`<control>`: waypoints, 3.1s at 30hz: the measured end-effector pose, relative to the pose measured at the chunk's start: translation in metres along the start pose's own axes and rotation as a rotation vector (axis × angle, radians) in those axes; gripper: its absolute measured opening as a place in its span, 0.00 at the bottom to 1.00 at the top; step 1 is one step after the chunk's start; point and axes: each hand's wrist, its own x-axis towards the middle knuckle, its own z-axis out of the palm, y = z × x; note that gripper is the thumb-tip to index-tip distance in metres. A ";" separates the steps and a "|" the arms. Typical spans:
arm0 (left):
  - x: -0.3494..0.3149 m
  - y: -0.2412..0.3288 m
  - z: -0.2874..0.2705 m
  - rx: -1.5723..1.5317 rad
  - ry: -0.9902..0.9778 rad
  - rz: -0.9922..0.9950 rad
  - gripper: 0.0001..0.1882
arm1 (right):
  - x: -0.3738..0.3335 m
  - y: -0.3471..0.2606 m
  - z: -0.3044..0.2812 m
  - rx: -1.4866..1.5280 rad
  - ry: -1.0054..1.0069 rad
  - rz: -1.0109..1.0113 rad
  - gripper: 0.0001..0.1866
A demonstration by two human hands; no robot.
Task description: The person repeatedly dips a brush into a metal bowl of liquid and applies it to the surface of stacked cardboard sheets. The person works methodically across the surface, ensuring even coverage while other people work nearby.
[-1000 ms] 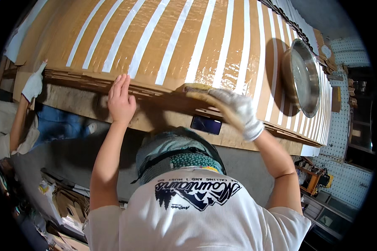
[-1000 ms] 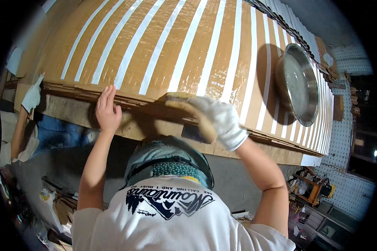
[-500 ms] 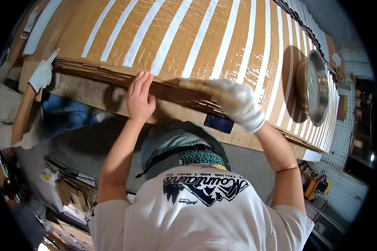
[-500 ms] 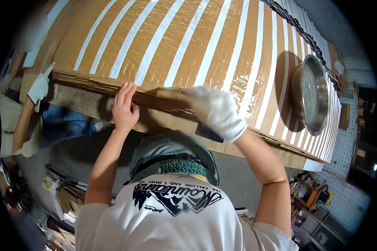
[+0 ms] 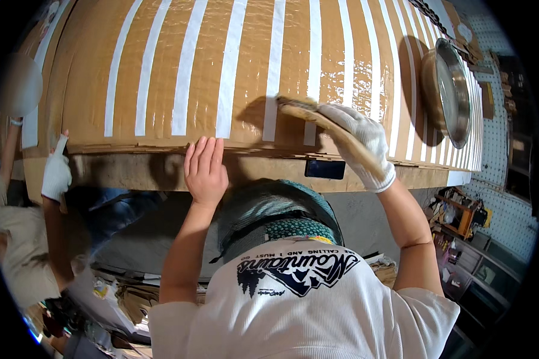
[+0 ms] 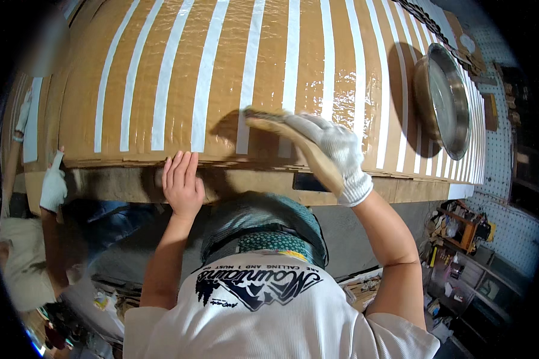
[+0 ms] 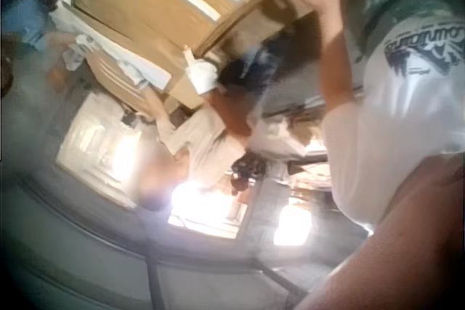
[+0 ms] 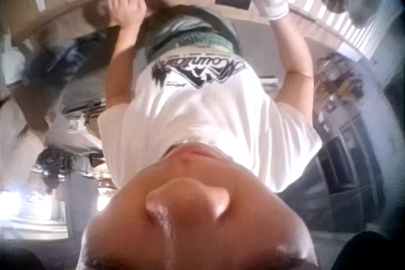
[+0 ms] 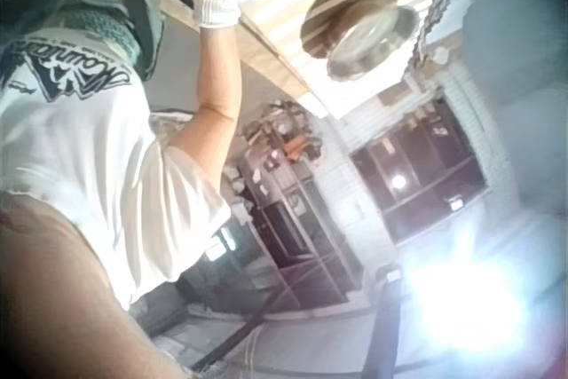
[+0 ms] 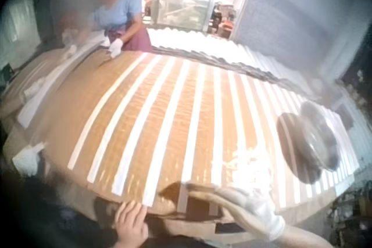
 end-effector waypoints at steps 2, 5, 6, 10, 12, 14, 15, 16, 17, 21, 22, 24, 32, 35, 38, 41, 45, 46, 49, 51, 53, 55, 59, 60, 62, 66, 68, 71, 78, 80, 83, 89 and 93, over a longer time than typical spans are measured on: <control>0.005 0.000 -0.002 -0.025 0.018 0.033 0.24 | -0.037 0.010 0.022 -0.172 -0.071 0.097 0.28; 0.003 -0.002 0.001 -0.054 0.053 0.042 0.23 | -0.019 -0.011 -0.008 -0.054 -0.293 0.160 0.19; 0.003 -0.004 0.006 -0.061 0.085 0.052 0.25 | -0.006 -0.009 -0.016 0.158 -0.292 0.253 0.14; 0.013 -0.004 0.007 -0.065 0.118 0.072 0.21 | 0.057 -0.008 0.007 0.875 -0.306 0.861 0.20; 0.016 -0.005 0.003 -0.049 0.114 0.060 0.20 | 0.131 -0.042 -0.013 0.728 -0.449 0.976 0.26; 0.022 -0.002 0.004 -0.056 0.134 0.086 0.19 | 0.148 -0.042 0.043 0.704 -0.096 0.972 0.29; 0.024 -0.001 0.002 -0.049 0.133 0.102 0.20 | 0.156 -0.039 0.056 0.666 -0.009 0.950 0.30; 0.026 -0.001 0.003 -0.048 0.133 0.114 0.20 | 0.157 -0.034 0.060 0.627 0.071 0.933 0.31; 0.023 -0.003 0.001 -0.041 0.125 0.110 0.20 | 0.151 -0.021 0.056 0.669 0.073 0.902 0.29; 0.022 -0.001 0.002 -0.035 0.110 0.100 0.21 | 0.082 0.082 0.051 0.626 0.233 1.065 0.28; 0.019 -0.003 0.001 -0.024 0.111 0.083 0.21 | 0.068 0.073 0.014 0.650 0.287 1.146 0.28; 0.015 -0.003 0.005 -0.015 0.137 0.089 0.20 | 0.010 0.125 0.019 0.734 0.535 1.104 0.30; 0.013 -0.001 0.012 0.019 0.133 0.100 0.21 | 0.016 0.066 0.009 0.561 0.222 1.203 0.21; 0.012 -0.002 0.007 0.033 0.084 0.125 0.23 | 0.047 0.001 0.031 0.572 0.247 0.924 0.25; 0.015 0.004 -0.001 0.053 0.029 0.136 0.25 | 0.033 0.011 0.036 0.633 0.137 0.997 0.30; 0.011 0.011 -0.003 0.020 -0.012 0.046 0.28 | -0.040 0.067 0.032 0.664 0.370 1.061 0.31; 0.002 0.028 -0.007 -0.022 0.003 -0.124 0.29 | -0.136 0.114 -0.013 0.100 0.265 1.180 0.29; 0.008 0.045 -0.008 -0.049 -0.007 -0.130 0.29 | -0.178 0.144 0.007 0.060 0.336 1.236 0.29; 0.007 0.089 -0.016 -0.156 -0.047 -0.113 0.28 | -0.256 0.143 -0.024 0.312 0.517 1.493 0.26; 0.000 0.140 -0.005 -0.270 -0.109 -0.092 0.27 | -0.317 0.135 -0.027 0.982 0.969 1.356 0.17; -0.015 0.196 0.015 -0.492 -0.238 -0.097 0.28 | -0.364 0.116 -0.026 1.168 1.257 1.252 0.24; -0.030 0.241 0.047 -0.703 -0.374 -0.089 0.33 | -0.419 0.103 -0.029 1.218 1.300 1.324 0.23; -0.012 0.378 0.068 -1.011 -0.563 0.027 0.35 | -0.536 0.078 -0.051 1.355 1.518 1.452 0.13; -0.004 0.406 0.072 -1.035 -0.572 0.053 0.34 | -0.555 0.073 -0.060 1.431 1.637 1.437 0.12; 0.019 0.437 0.094 -1.072 -0.553 0.176 0.31 | -0.595 0.069 -0.056 1.438 1.802 1.375 0.14; 0.087 0.492 0.110 -1.098 -0.457 0.031 0.26 | -0.659 0.063 -0.057 1.372 1.994 1.353 0.16; 0.137 0.507 0.134 -1.179 -0.353 -0.001 0.26 | -0.694 0.072 -0.048 1.453 2.172 1.349 0.17; 0.215 0.514 0.169 -1.346 -0.165 -0.301 0.23 | -0.695 0.086 -0.074 1.623 2.210 1.213 0.21; 0.334 0.463 0.229 -1.367 -0.068 -0.732 0.24 | -0.665 0.228 -0.127 1.681 1.905 1.123 0.22; 0.349 0.474 0.231 -1.507 -0.073 -0.756 0.26 | -0.642 0.289 -0.158 1.640 1.796 1.161 0.22; 0.353 0.483 0.237 -1.616 0.051 -0.809 0.29 | -0.591 0.378 -0.202 1.650 1.598 1.130 0.25; 0.360 0.483 0.217 -1.371 0.045 -0.833 0.33 | -0.473 0.514 -0.216 2.095 1.267 0.815 0.29; 0.365 0.480 0.215 -1.271 0.012 -0.861 0.30 | -0.400 0.564 -0.201 2.195 1.078 0.800 0.29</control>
